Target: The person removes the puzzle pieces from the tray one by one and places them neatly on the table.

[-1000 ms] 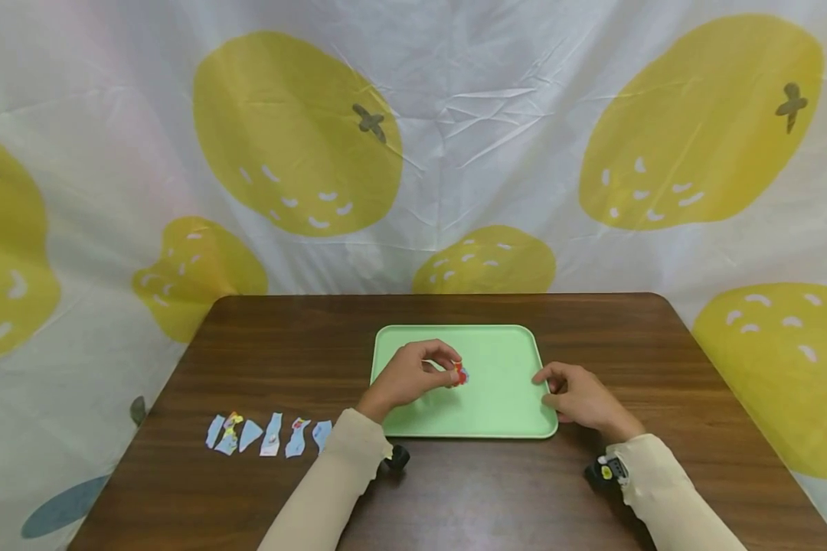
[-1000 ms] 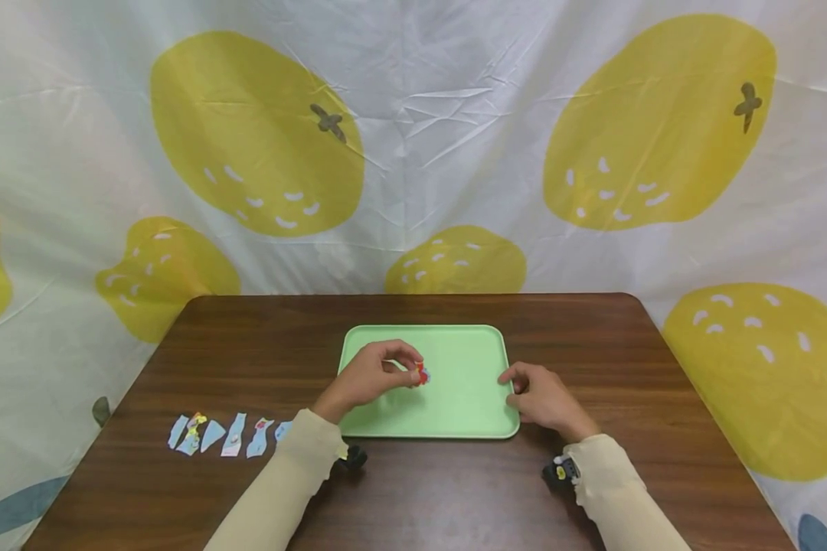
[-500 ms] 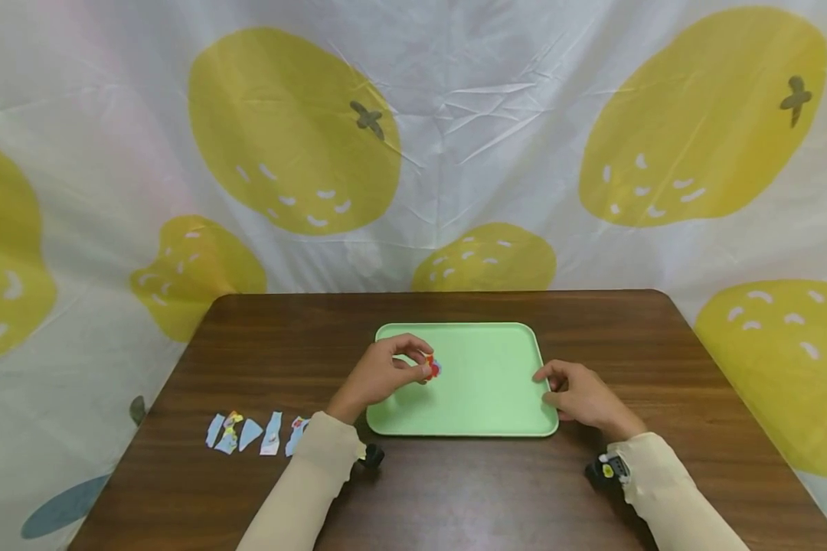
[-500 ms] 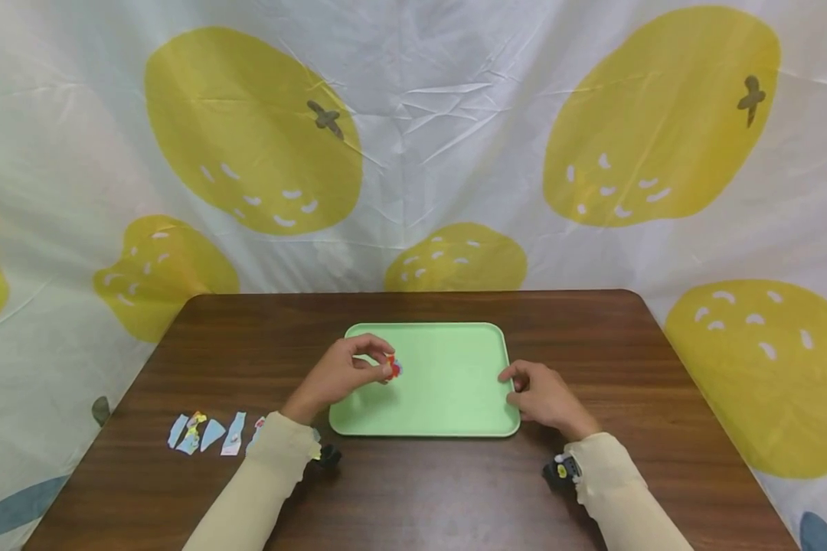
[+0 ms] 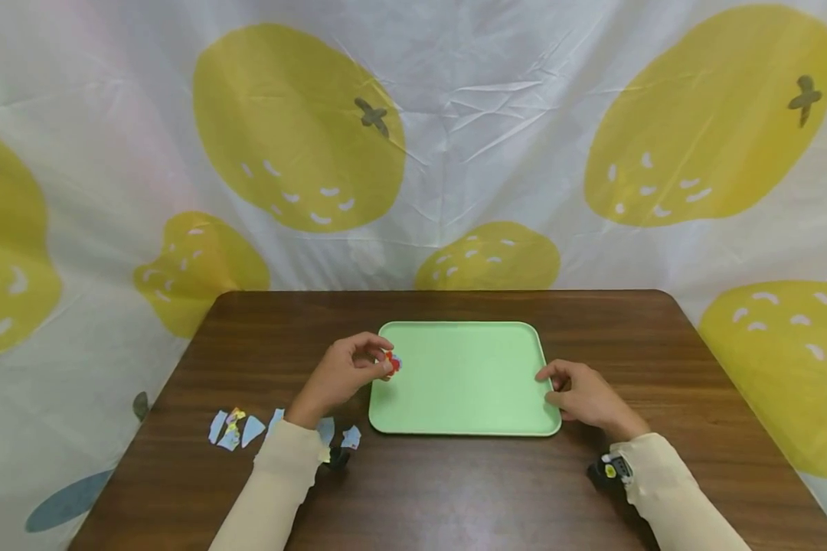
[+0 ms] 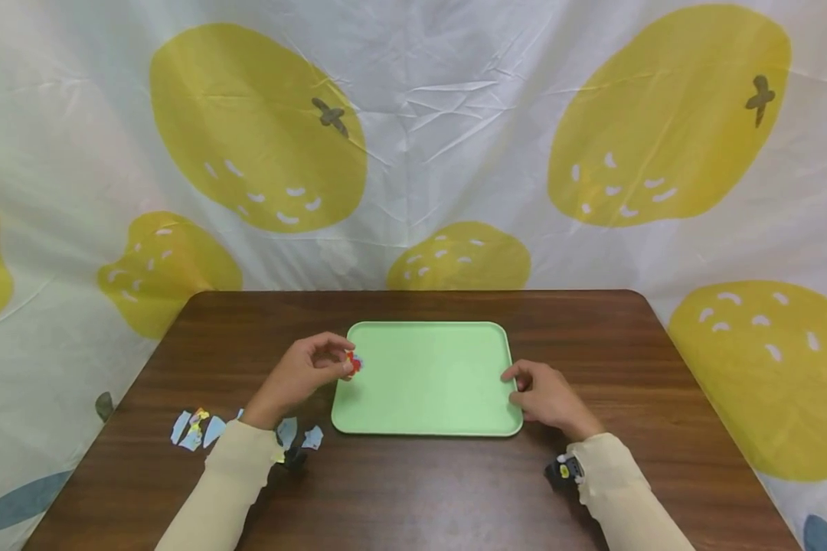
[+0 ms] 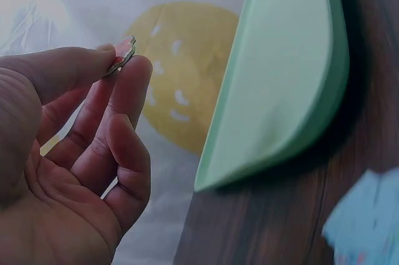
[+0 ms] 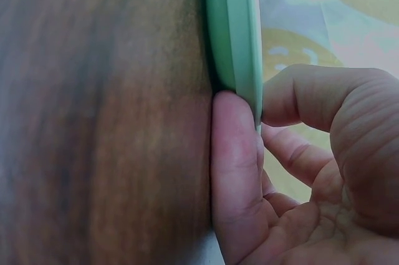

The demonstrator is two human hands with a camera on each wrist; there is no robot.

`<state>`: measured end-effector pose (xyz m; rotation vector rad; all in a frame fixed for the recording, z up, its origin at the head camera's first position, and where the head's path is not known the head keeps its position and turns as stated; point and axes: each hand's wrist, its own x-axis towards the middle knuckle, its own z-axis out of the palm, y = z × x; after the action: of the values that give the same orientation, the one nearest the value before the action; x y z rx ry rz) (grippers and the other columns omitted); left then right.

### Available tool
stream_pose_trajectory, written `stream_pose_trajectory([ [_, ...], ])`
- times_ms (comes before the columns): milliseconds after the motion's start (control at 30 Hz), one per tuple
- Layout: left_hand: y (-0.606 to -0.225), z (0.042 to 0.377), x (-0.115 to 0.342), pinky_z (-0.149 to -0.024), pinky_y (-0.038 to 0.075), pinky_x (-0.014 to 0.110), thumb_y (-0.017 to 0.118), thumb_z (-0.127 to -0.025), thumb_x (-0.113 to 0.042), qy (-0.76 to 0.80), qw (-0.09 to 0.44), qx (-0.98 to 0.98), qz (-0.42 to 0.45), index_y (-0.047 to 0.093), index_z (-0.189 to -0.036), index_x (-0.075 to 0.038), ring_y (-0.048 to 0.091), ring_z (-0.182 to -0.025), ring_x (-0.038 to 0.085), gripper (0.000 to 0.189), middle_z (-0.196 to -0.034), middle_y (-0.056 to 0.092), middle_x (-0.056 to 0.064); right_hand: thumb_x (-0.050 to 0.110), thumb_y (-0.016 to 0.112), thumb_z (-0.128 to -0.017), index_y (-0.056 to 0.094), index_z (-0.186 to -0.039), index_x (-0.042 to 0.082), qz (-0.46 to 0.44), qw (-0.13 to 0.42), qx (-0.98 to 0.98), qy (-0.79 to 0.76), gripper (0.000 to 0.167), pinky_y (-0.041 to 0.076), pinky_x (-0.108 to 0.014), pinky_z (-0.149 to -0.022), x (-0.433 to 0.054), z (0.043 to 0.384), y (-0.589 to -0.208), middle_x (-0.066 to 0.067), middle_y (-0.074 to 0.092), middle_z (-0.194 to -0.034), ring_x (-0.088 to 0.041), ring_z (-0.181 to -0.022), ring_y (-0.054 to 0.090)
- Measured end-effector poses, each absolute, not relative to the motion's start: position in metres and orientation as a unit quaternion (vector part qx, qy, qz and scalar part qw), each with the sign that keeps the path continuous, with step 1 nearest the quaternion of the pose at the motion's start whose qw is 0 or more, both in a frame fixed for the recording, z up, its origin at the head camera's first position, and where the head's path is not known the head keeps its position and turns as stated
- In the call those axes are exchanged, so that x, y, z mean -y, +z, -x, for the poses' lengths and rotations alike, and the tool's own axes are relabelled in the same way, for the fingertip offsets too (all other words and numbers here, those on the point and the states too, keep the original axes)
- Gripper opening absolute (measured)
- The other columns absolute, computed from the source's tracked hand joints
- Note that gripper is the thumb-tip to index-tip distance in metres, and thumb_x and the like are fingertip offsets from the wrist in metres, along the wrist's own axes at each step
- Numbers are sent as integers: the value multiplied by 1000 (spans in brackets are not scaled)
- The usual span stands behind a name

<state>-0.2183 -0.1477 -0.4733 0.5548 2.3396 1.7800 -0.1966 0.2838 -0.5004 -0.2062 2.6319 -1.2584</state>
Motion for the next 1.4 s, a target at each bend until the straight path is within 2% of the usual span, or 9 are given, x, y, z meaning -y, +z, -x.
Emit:
stream_pose_trajectory([
  [133, -473, 215, 163, -85, 63, 37, 78, -97, -10, 585, 57, -790, -176, 71, -124, -4, 76, -89, 22, 29, -105, 72, 14, 0, 69, -91, 69, -122, 4, 69, 111, -894, -428, 31, 58, -32, -58, -283, 197, -500, -12, 54, -101, -22, -83, 56],
  [267, -471, 211, 180, -85, 63, 43, 78, -97, -12, 581, 43, -797, -162, 70, -126, -3, 76, -94, 31, 31, -106, 70, 15, 0, 69, -91, 69, -122, 3, 70, 113, -894, -428, 31, 57, -32, -58, -282, 197, -499, -12, 54, -101, -22, -83, 56],
  [367, -470, 209, 194, -86, 62, 42, 77, -98, -14, 575, 32, -804, -150, 70, -127, -7, 76, -96, 34, 31, -107, 70, 15, -1, 69, -90, 69, -121, 3, 72, 110, -894, -428, 31, 57, -31, -57, -282, 198, -499, -11, 54, -100, -22, -82, 56],
  [533, -474, 208, 217, -84, 61, 28, 77, -98, -13, 568, 19, -811, -135, 70, -129, -11, 77, -96, 29, 32, -108, 70, 15, -1, 69, -91, 69, -122, 3, 73, 109, -894, -429, 31, 56, -31, -56, -281, 198, -498, -11, 54, -100, -21, -81, 56],
  [767, -475, 200, 247, -89, 62, 42, 76, -100, -19, 558, 4, -822, -110, 69, -129, -12, 76, -100, 41, 32, -109, 73, 14, -1, 69, -91, 69, -122, 3, 73, 112, -893, -429, 31, 56, -31, -56, -281, 196, -497, -11, 54, -100, -21, -81, 56],
  [833, -476, 197, 256, -88, 61, 42, 76, -100, -20, 554, -3, -826, -105, 69, -130, -11, 77, -99, 38, 32, -108, 73, 15, -1, 68, -92, 68, -122, 3, 72, 112, -894, -428, 31, 56, -31, -57, -281, 196, -497, -12, 54, -100, -22, -82, 56],
  [1033, -480, 189, 276, -82, 58, 27, 76, -100, -21, 537, -30, -839, -86, 69, -130, -9, 76, -96, 27, 33, -106, 74, 14, -1, 68, -91, 69, -122, 4, 70, 109, -896, -424, 31, 56, -31, -56, -281, 197, -498, -12, 55, -100, -21, -81, 56],
  [1133, -480, 185, 284, -80, 56, 24, 76, -100, -19, 535, -39, -840, -81, 69, -131, -7, 73, -94, 25, 34, -106, 74, 13, 0, 68, -91, 69, -122, 4, 68, 108, -897, -423, 31, 56, -31, -56, -281, 197, -498, -12, 55, -101, -21, -81, 56],
  [1400, -476, 175, 306, -76, 54, 23, 76, -100, -23, 490, -52, -868, -61, 69, -131, -7, 70, -90, 13, 36, -106, 76, 14, -1, 68, -91, 69, -121, 3, 72, 107, -898, -421, 30, 58, -31, -57, -281, 195, -498, -11, 55, -98, -21, -82, 56],
])
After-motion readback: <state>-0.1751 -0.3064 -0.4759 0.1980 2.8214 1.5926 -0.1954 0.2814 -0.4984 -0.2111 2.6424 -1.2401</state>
